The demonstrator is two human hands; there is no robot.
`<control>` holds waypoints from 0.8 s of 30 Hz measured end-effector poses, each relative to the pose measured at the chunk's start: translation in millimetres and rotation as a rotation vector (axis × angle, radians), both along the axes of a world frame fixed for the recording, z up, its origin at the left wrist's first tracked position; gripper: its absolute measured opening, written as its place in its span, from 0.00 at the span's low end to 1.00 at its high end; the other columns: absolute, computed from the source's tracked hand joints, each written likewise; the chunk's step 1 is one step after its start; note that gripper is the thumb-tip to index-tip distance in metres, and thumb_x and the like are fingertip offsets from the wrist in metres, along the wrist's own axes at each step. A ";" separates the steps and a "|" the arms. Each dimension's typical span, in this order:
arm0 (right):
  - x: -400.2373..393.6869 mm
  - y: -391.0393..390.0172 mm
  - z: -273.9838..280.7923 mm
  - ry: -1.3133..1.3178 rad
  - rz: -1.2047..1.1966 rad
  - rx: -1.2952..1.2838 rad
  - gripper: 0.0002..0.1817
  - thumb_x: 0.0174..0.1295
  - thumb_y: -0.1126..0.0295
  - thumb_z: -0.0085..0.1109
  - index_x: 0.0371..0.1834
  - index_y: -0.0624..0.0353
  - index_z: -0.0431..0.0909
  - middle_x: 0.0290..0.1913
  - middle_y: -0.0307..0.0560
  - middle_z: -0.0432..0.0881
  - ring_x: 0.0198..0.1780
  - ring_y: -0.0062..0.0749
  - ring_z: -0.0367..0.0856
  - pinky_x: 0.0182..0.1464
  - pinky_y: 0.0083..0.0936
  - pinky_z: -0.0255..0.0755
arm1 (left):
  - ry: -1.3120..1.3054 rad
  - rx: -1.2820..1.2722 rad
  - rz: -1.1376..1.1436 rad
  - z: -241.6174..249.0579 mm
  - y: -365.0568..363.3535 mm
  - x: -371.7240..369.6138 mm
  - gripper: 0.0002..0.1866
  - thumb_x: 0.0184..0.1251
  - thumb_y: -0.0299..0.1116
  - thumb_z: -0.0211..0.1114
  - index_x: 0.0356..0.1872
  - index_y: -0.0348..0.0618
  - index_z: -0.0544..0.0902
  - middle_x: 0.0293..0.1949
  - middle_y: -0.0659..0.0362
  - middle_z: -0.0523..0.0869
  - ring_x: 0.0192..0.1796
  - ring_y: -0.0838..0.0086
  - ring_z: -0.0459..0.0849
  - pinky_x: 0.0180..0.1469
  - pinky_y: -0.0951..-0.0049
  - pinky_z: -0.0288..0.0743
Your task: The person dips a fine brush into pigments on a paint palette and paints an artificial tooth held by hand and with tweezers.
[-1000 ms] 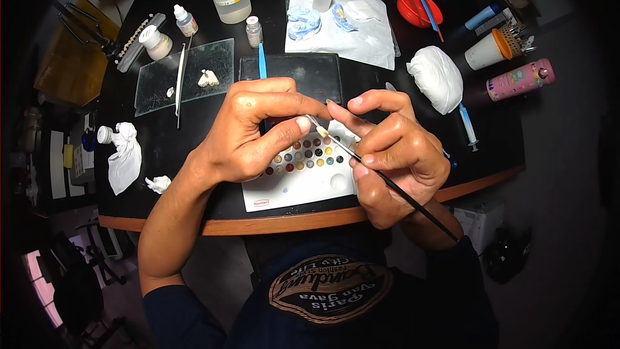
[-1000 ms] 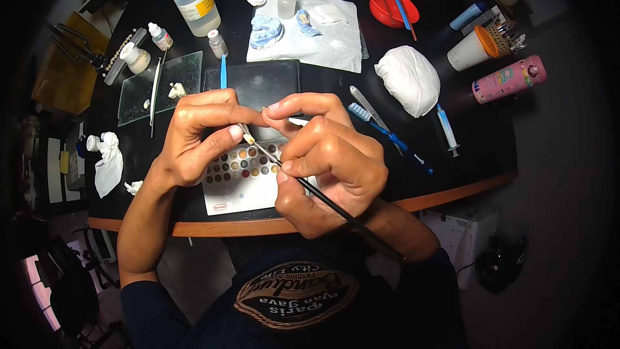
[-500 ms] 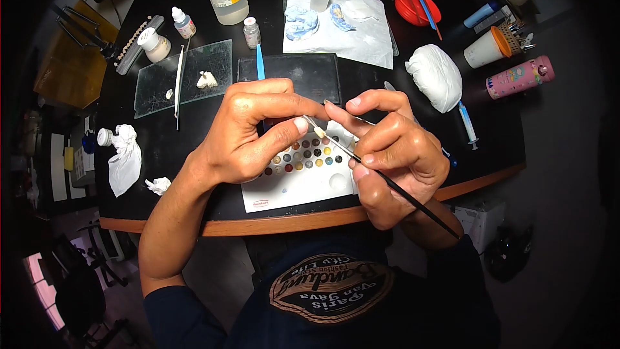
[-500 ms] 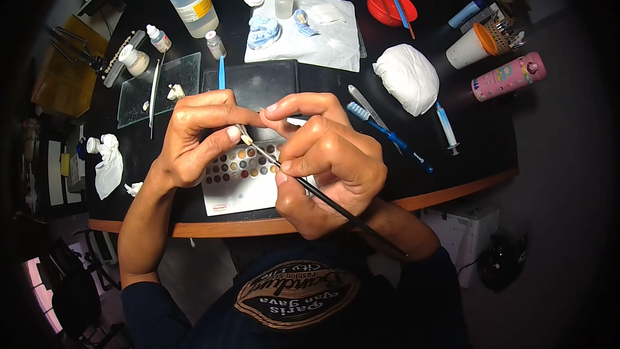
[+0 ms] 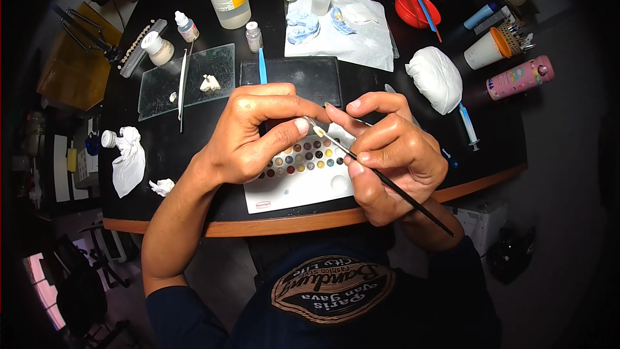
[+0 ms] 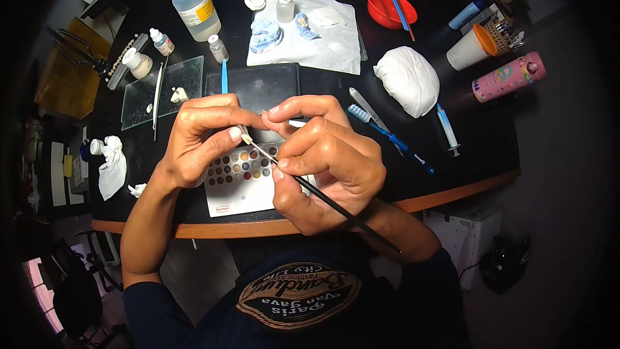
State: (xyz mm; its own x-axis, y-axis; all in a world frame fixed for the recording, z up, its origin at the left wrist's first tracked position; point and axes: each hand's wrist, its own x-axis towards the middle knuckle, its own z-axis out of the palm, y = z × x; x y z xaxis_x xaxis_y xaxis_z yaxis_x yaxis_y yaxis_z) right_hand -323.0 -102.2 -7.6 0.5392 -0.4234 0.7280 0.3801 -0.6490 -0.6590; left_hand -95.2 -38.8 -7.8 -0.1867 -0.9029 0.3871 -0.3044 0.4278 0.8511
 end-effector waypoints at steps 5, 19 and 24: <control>-1.4 1.3 2.4 -0.030 0.031 0.045 0.08 0.57 0.87 0.58 0.38 0.64 0.76 0.33 0.52 0.81 0.62 0.49 0.77 0.63 0.62 0.85 | -0.012 -0.011 -0.015 0.4 -0.6 0.9 0.16 0.69 0.34 0.64 0.50 0.36 0.93 0.25 0.58 0.78 0.27 0.76 0.74 0.31 0.70 0.64; 0.5 1.3 0.9 0.009 0.009 0.016 0.08 0.56 0.87 0.59 0.37 0.64 0.76 0.33 0.51 0.81 0.63 0.48 0.76 0.63 0.62 0.85 | -0.007 0.014 0.001 1.4 0.0 -0.7 0.17 0.69 0.36 0.64 0.49 0.35 0.93 0.24 0.59 0.76 0.27 0.76 0.72 0.32 0.70 0.62; -1.3 0.8 1.0 -0.020 0.048 0.040 0.07 0.56 0.86 0.58 0.36 0.65 0.75 0.32 0.51 0.80 0.63 0.48 0.76 0.64 0.64 0.84 | -0.002 0.013 -0.002 0.9 0.0 0.0 0.17 0.69 0.36 0.64 0.49 0.35 0.93 0.24 0.58 0.76 0.27 0.76 0.72 0.32 0.70 0.62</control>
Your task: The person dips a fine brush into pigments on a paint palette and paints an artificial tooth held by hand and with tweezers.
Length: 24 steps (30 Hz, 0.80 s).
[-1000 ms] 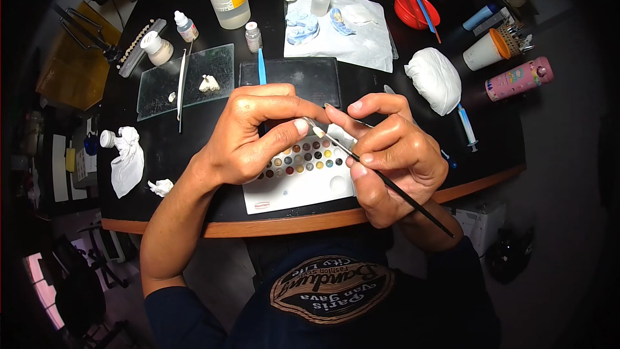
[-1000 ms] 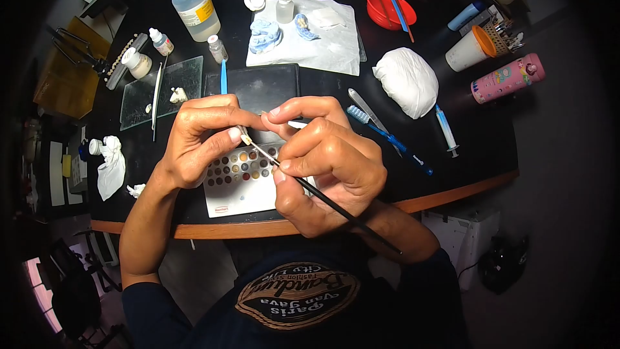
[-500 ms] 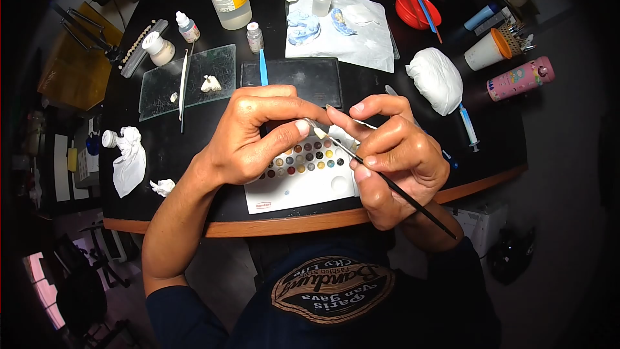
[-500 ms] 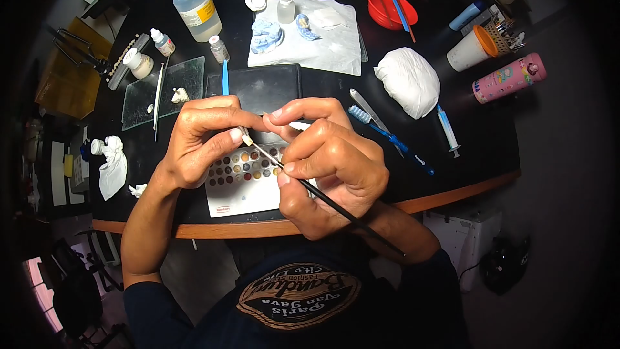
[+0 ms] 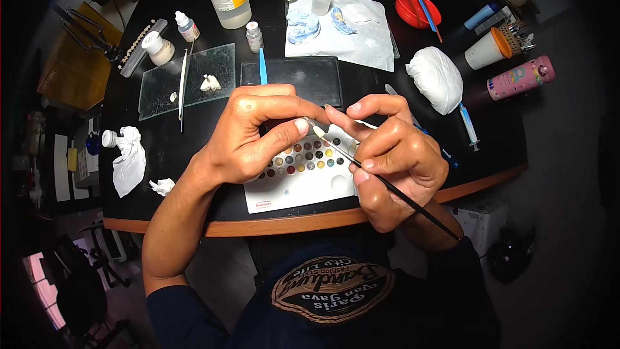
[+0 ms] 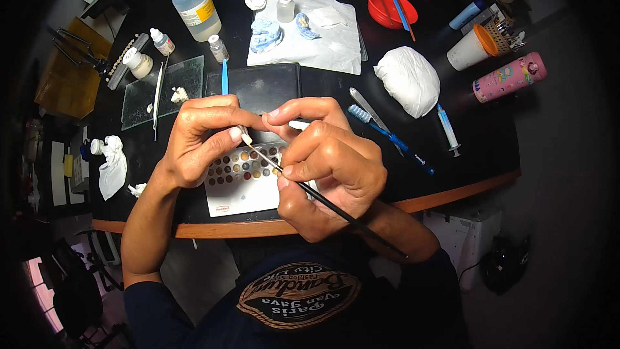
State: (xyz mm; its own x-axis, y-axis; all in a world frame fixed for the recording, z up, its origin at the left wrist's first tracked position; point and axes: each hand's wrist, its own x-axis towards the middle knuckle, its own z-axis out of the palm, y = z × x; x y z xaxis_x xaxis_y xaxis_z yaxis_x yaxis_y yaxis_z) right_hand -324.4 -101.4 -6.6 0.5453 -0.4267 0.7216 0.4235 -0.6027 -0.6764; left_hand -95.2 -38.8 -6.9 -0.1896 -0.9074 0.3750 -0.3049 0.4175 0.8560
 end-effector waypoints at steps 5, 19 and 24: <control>0.5 0.8 -0.9 -0.010 -0.018 0.010 0.06 0.57 0.85 0.58 0.36 0.65 0.75 0.33 0.51 0.80 0.63 0.48 0.76 0.64 0.64 0.83 | -0.019 -0.019 0.003 -0.6 -0.3 0.5 0.17 0.69 0.36 0.64 0.49 0.35 0.93 0.23 0.58 0.76 0.27 0.76 0.71 0.31 0.70 0.61; 1.6 -0.4 -2.0 0.021 0.003 0.030 0.09 0.55 0.87 0.56 0.38 0.64 0.77 0.35 0.51 0.80 0.64 0.51 0.74 0.65 0.65 0.83 | -0.154 -0.140 0.030 3.0 -0.8 3.0 0.10 0.64 0.26 0.67 0.42 0.35 0.92 0.23 0.54 0.81 0.24 0.69 0.78 0.26 0.66 0.67; 2.6 -0.8 -1.6 0.032 0.003 0.019 0.09 0.55 0.87 0.56 0.37 0.65 0.77 0.34 0.51 0.80 0.65 0.51 0.75 0.65 0.65 0.83 | -0.156 -0.108 0.040 -2.5 0.3 3.1 0.17 0.63 0.32 0.67 0.49 0.35 0.93 0.22 0.57 0.78 0.24 0.73 0.75 0.28 0.68 0.64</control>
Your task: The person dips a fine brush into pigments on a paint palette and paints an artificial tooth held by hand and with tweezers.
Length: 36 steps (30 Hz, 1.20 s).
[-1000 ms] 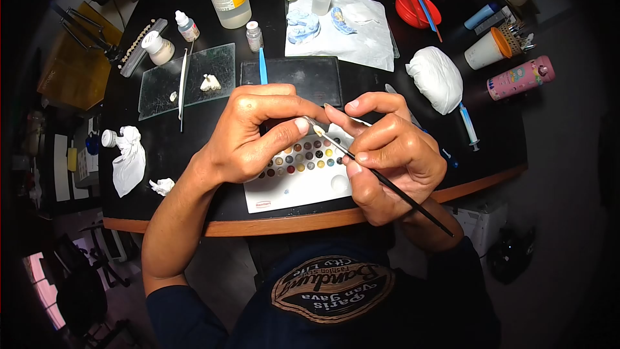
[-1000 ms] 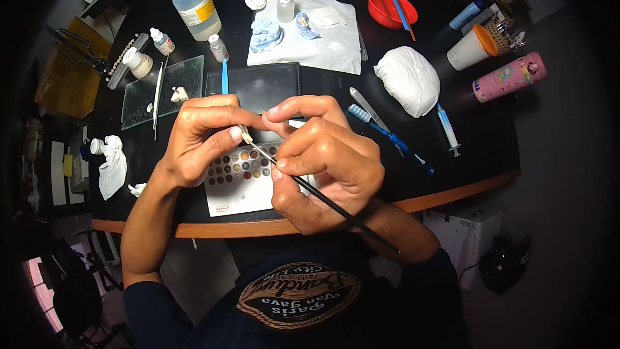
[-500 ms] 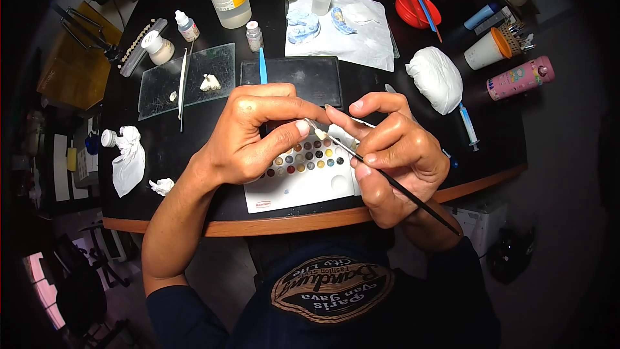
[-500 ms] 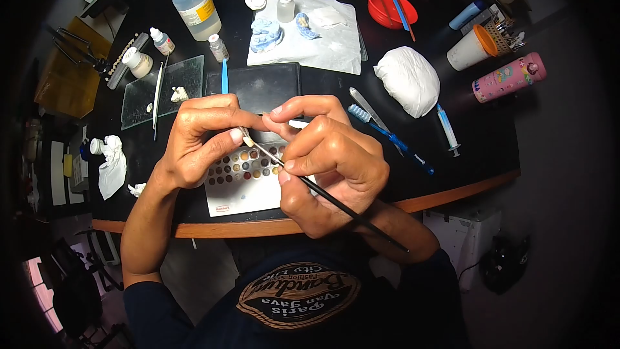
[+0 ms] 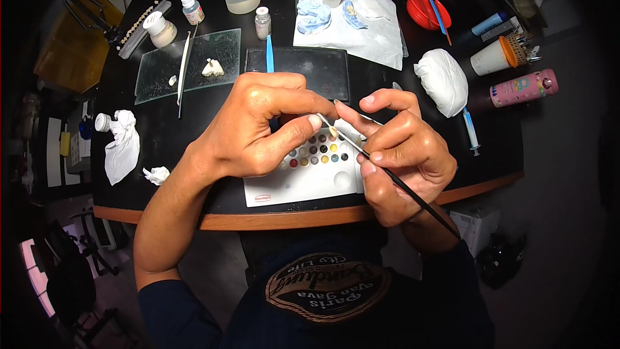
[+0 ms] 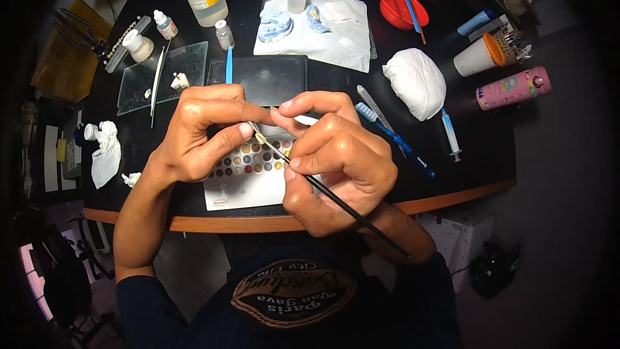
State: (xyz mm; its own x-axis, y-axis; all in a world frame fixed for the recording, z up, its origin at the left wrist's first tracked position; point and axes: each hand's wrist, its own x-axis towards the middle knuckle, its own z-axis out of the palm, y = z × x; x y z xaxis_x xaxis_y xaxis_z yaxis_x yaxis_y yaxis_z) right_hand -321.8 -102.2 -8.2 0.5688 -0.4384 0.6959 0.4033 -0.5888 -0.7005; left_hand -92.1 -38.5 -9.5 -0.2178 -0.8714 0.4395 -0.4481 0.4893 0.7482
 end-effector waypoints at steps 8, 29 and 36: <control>-0.1 -0.4 0.2 0.003 0.000 -0.016 0.08 0.56 0.87 0.57 0.37 0.65 0.77 0.34 0.51 0.81 0.64 0.51 0.75 0.65 0.64 0.83 | 0.003 -0.006 0.001 -0.8 -0.9 -0.2 0.17 0.63 0.33 0.66 0.49 0.36 0.93 0.21 0.58 0.76 0.23 0.74 0.74 0.27 0.68 0.64; -1.5 2.9 -0.2 -0.046 0.013 0.030 0.10 0.56 0.88 0.55 0.38 0.65 0.76 0.35 0.50 0.78 0.63 0.47 0.73 0.67 0.66 0.81 | 0.053 0.034 -0.017 2.5 0.4 -1.3 0.15 0.64 0.30 0.66 0.48 0.35 0.93 0.23 0.57 0.79 0.25 0.73 0.75 0.29 0.68 0.65; -3.7 3.5 0.8 -0.053 0.035 0.078 0.07 0.60 0.85 0.57 0.40 0.64 0.77 0.34 0.50 0.80 0.62 0.46 0.73 0.67 0.66 0.80 | 0.079 0.055 -0.026 1.7 0.4 -0.9 0.18 0.64 0.33 0.65 0.49 0.33 0.93 0.22 0.58 0.77 0.26 0.74 0.72 0.31 0.69 0.63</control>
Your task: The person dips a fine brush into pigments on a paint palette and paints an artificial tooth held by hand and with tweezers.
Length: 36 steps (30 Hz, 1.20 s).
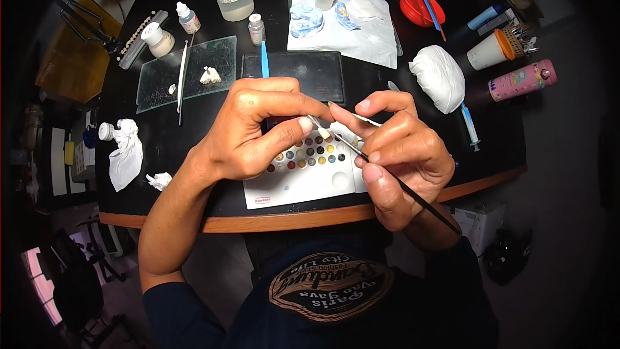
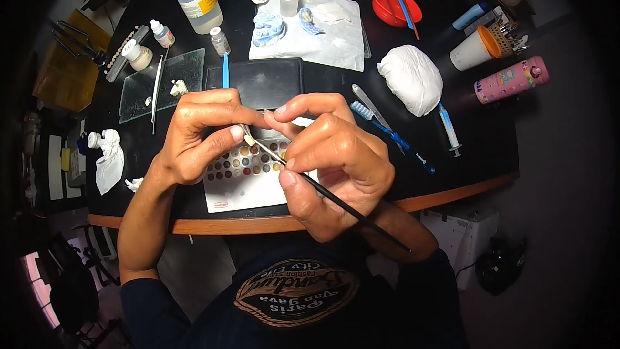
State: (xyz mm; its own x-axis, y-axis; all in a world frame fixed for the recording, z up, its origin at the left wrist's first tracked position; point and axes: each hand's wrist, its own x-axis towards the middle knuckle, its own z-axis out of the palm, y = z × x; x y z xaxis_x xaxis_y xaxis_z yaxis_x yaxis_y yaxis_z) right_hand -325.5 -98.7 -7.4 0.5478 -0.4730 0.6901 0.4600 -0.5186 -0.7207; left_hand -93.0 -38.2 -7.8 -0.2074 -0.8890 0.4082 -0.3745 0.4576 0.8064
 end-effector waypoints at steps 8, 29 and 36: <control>0.3 -2.8 -1.3 0.039 -0.057 -0.097 0.10 0.55 0.87 0.60 0.39 0.64 0.78 0.35 0.50 0.82 0.61 0.47 0.77 0.64 0.62 0.84 | 0.014 0.033 0.001 0.5 0.3 -0.5 0.18 0.64 0.34 0.64 0.49 0.34 0.93 0.24 0.57 0.79 0.27 0.74 0.74 0.32 0.70 0.64; 2.8 -0.1 0.7 0.040 -0.078 -0.116 0.12 0.51 0.90 0.59 0.35 0.63 0.76 0.36 0.50 0.81 0.62 0.46 0.77 0.64 0.63 0.84 | 0.024 0.027 0.003 -0.7 0.6 -0.4 0.17 0.65 0.33 0.64 0.48 0.33 0.92 0.24 0.56 0.79 0.27 0.74 0.74 0.32 0.69 0.64; 2.6 -0.5 0.4 0.028 -0.068 -0.119 0.12 0.51 0.90 0.58 0.35 0.63 0.76 0.35 0.50 0.81 0.62 0.46 0.77 0.64 0.62 0.85 | 0.007 0.023 -0.002 0.7 0.9 0.3 0.17 0.65 0.33 0.65 0.48 0.32 0.92 0.24 0.56 0.79 0.27 0.74 0.75 0.31 0.69 0.64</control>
State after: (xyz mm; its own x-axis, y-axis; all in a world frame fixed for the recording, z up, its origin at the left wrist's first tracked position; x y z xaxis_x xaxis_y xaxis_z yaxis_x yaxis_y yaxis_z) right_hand -322.9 -99.1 -7.0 0.5372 -0.4253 0.7283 0.4015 -0.6304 -0.6643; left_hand -92.7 -37.3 -7.1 -0.2062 -0.8977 0.3893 -0.3680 0.4398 0.8193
